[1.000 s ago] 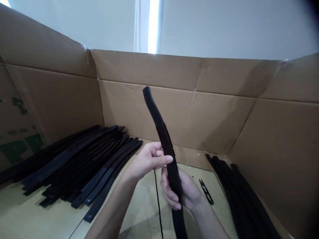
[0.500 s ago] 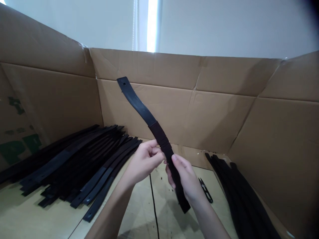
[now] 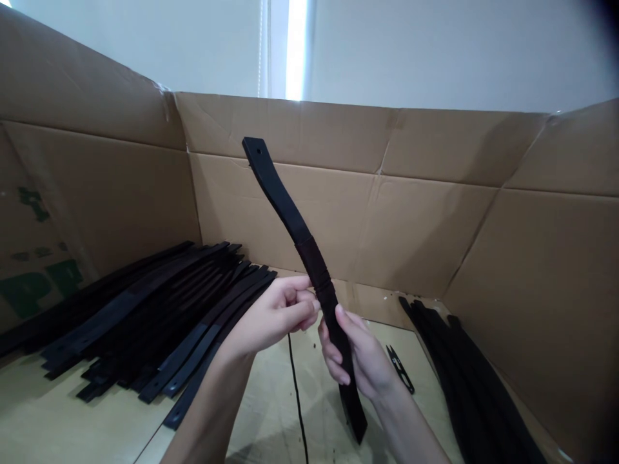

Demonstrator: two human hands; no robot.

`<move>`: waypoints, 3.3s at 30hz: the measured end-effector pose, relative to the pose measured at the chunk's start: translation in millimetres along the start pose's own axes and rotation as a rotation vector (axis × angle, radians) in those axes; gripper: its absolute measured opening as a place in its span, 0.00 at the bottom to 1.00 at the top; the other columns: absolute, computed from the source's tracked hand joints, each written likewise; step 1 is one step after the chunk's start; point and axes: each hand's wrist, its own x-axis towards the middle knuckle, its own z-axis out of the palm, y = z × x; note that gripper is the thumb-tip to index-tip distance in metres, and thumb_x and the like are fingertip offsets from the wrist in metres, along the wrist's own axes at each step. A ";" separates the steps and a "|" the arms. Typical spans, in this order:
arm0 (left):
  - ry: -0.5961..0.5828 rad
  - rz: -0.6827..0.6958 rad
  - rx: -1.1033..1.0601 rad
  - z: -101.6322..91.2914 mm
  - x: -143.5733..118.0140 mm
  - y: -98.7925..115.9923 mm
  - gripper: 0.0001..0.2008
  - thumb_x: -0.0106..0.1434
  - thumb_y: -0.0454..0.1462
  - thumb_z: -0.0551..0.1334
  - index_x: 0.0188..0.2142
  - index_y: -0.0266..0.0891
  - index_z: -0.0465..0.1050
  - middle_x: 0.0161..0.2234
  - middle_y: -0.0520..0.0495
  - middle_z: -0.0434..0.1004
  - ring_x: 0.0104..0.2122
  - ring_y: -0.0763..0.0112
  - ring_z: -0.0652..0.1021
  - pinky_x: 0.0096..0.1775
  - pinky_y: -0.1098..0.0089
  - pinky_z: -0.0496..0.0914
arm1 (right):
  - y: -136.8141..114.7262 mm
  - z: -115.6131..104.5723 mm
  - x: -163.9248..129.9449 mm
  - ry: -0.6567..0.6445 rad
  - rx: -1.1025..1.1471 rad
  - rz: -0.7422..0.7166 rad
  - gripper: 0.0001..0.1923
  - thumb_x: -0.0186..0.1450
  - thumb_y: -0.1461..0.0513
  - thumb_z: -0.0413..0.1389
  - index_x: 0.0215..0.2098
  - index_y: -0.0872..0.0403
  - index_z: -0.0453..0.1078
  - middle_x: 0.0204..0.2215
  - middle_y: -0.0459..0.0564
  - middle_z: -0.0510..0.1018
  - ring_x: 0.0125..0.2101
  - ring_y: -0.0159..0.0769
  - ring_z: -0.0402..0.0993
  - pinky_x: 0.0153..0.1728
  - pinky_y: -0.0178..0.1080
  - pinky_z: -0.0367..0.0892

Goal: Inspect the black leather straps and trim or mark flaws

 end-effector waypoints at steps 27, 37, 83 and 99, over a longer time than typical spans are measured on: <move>0.054 -0.020 0.080 8.9 5.1 0.8 0.16 0.60 0.31 0.56 0.47 0.30 0.73 0.19 0.56 0.66 0.19 0.80 0.61 0.23 0.76 0.57 | -7.9 -3.8 -3.2 -0.074 -0.038 -0.046 0.15 0.69 0.54 0.53 0.34 0.57 0.69 0.17 0.43 0.70 0.10 0.23 0.60 0.10 0.25 0.54; 0.100 0.053 0.504 15.5 0.5 5.5 0.16 0.66 0.30 0.51 0.50 0.35 0.72 0.23 0.54 0.67 0.23 0.75 0.65 0.27 0.73 0.59 | -5.6 -8.7 -0.9 -0.132 0.000 0.010 0.18 0.71 0.52 0.50 0.34 0.58 0.69 0.14 0.42 0.69 0.08 0.24 0.61 0.09 0.24 0.57; 0.463 0.024 0.107 9.7 9.8 -7.7 0.06 0.52 0.32 0.61 0.28 0.32 0.77 0.12 0.57 0.63 0.14 0.82 0.60 0.18 0.77 0.52 | -2.0 2.5 0.7 0.196 -0.325 -0.228 0.21 0.69 0.47 0.50 0.34 0.57 0.68 0.17 0.40 0.66 0.12 0.22 0.57 0.13 0.27 0.53; -0.025 -0.080 -0.109 -4.1 4.5 -6.8 0.15 0.55 0.43 0.69 0.36 0.33 0.77 0.15 0.54 0.68 0.15 0.81 0.63 0.20 0.76 0.53 | -2.1 -8.7 -1.4 -0.392 0.091 0.245 0.24 0.65 0.43 0.51 0.29 0.56 0.66 0.10 0.39 0.65 0.05 0.23 0.52 0.06 0.26 0.51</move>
